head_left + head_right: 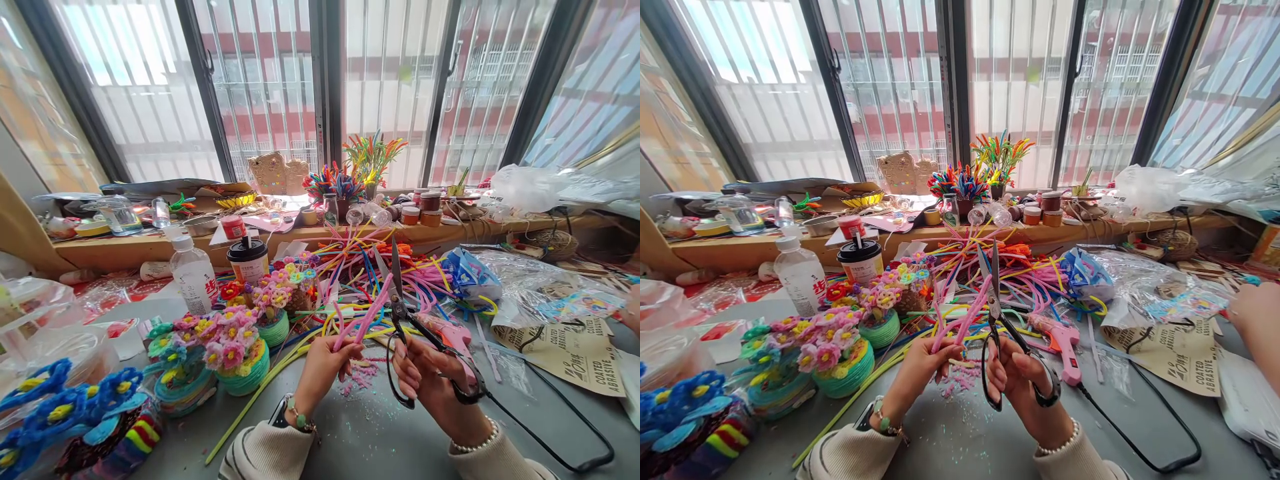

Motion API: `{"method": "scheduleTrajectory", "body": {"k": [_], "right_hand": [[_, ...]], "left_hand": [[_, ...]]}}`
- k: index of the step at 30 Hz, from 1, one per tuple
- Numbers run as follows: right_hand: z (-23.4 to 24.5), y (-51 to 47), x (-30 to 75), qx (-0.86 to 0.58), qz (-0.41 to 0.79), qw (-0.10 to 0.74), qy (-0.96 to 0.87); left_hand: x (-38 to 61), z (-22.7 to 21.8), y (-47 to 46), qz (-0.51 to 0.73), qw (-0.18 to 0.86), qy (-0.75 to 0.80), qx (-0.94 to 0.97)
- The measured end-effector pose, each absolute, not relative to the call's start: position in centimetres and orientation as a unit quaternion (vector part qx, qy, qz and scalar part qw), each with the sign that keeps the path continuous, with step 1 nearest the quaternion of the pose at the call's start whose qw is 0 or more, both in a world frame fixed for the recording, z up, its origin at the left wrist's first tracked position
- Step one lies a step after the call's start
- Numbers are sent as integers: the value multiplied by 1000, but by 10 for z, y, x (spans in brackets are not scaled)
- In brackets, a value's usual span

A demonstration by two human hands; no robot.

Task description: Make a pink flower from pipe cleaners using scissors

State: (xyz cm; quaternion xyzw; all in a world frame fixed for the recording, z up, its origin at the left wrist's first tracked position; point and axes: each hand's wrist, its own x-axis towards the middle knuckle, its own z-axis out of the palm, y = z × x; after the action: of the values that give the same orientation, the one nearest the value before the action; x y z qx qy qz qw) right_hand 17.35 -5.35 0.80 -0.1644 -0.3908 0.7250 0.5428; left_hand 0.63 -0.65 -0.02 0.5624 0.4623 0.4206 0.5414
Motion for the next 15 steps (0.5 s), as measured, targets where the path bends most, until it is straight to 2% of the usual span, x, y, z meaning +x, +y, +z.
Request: {"method": "scheduleTrajectory", "body": {"k": [7,15], "right_hand": [[0,-50,172,-243,686,581,-365],[11,-46,190,-269,634,629,-361]], "left_hand": [[4,-3,-5,410,508,484,583],[0,1,-3,444,476,502,569]]}}
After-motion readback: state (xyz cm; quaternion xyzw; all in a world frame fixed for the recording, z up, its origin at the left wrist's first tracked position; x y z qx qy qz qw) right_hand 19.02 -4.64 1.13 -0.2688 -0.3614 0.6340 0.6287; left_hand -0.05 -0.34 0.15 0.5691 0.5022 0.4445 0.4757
